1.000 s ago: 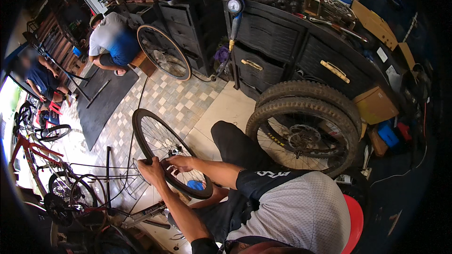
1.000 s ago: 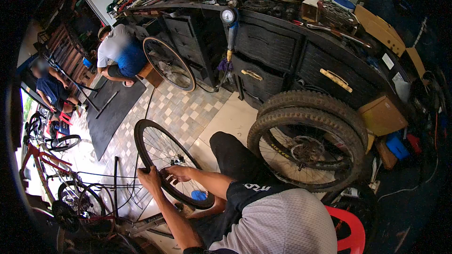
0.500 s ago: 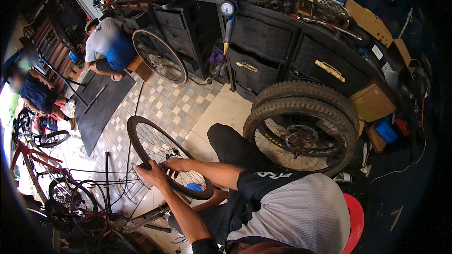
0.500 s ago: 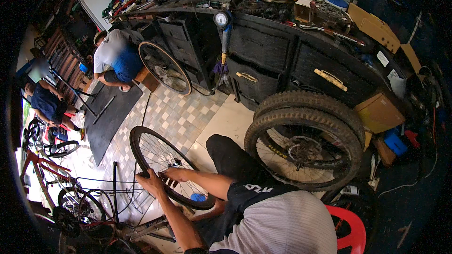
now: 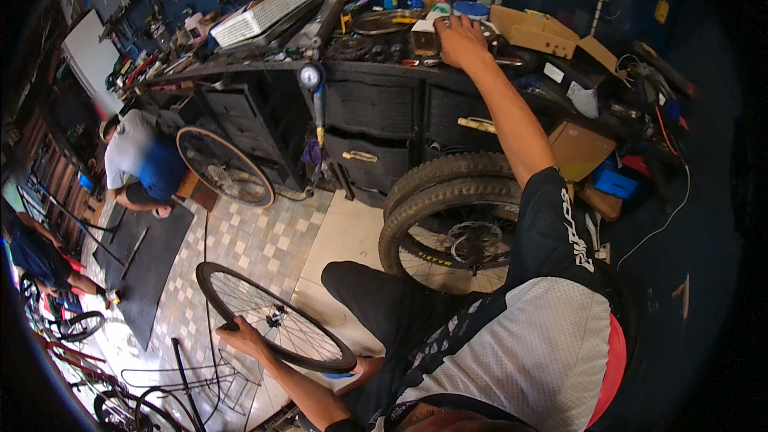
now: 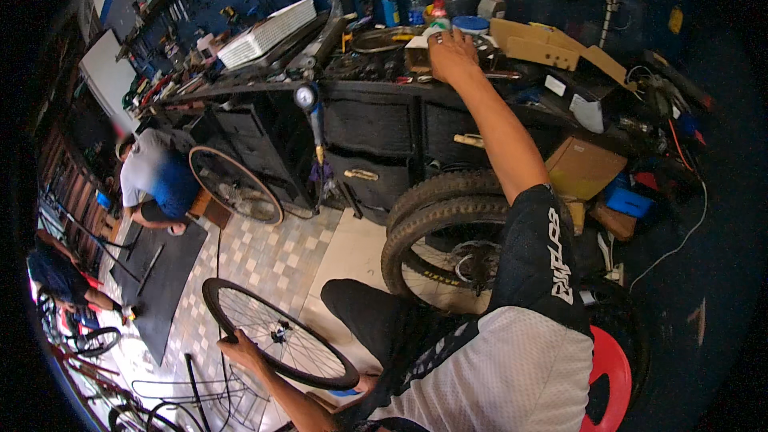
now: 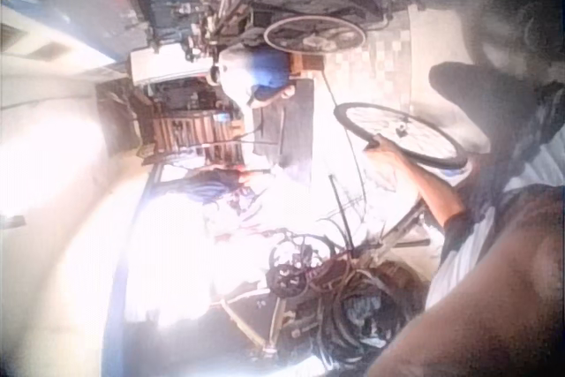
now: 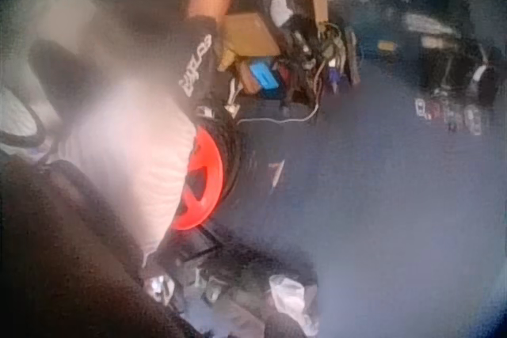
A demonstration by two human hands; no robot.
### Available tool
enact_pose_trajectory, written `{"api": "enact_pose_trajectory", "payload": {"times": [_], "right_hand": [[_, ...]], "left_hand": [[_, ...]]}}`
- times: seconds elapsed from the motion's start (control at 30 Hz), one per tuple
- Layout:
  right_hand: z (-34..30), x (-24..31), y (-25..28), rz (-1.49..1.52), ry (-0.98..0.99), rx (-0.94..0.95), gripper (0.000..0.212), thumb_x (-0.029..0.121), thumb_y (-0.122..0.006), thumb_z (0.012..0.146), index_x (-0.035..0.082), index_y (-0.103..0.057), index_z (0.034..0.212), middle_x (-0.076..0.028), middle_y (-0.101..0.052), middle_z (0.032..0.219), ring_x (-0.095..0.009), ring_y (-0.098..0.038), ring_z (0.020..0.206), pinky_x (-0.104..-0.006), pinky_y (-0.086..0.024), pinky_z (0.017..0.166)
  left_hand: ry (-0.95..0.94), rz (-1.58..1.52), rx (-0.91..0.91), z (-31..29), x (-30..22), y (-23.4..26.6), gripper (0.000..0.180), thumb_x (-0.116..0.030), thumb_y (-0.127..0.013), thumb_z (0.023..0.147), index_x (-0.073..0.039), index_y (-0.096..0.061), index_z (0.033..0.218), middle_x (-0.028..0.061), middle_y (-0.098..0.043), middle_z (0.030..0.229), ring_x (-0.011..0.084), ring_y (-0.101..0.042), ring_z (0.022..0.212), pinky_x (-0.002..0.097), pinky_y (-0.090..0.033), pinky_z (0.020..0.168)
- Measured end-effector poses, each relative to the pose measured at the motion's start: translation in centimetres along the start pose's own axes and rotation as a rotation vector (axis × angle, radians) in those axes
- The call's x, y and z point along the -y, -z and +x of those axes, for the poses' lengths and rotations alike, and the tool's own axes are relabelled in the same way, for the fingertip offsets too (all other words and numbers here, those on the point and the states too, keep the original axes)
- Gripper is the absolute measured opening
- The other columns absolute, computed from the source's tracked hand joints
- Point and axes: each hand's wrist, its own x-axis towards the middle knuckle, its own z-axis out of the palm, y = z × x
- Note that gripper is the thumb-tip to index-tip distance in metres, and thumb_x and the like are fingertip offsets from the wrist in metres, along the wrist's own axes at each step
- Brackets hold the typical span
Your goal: The person installs a bicycle tire onto a wheel rim, first seating the inner tube and then pressing the tire bead into place. They use a floor pump to inflate the tire and check the fit, then attach a valve cap.
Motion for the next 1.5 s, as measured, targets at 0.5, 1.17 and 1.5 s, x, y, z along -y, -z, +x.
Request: {"api": "enact_pose_trajectory", "payload": {"times": [0.5,1.17,1.5], "right_hand": [[2.8,-13.9,6.4,0.041,-0.199,-0.186,0.053,0.007,-0.061,0.091,0.024,-0.065,0.141,-0.020,-0.075,0.113,-0.044,-0.072,0.105,-0.0551,-0.058,0.090],[4.1,-4.5,-0.5,0.217,0.097,0.374,0.035,0.028,-0.064,0.093,0.001,-0.080,0.106,-0.025,-0.076,0.109,-0.042,-0.074,0.101,-0.0505,-0.058,0.091],[6.8,-2.0,-6.2,0.157,0.010,0.532,0.043,0.030,-0.055,0.103,-0.006,-0.073,0.119,-0.029,-0.069,0.128,-0.043,-0.068,0.118,-0.0509,-0.053,0.101]], "left_hand": [[0.031,0.099,0.017,1.5,1.1,1.3,0.035,-0.020,-0.068,0.089,0.007,-0.050,0.100,0.0263,-0.056,0.093,0.0468,-0.055,0.088,0.0563,-0.044,0.085],[0.078,0.142,-0.040,1.9,4.7,3.8,0.036,-0.021,-0.066,0.092,0.009,-0.048,0.101,0.0304,-0.055,0.095,0.0485,-0.053,0.086,0.0581,-0.044,0.085],[0.120,0.054,-0.011,1.2,4.6,3.5,0.034,-0.019,-0.065,0.090,0.009,-0.046,0.097,0.0261,-0.051,0.092,0.0444,-0.050,0.085,0.0549,-0.042,0.085]]}}
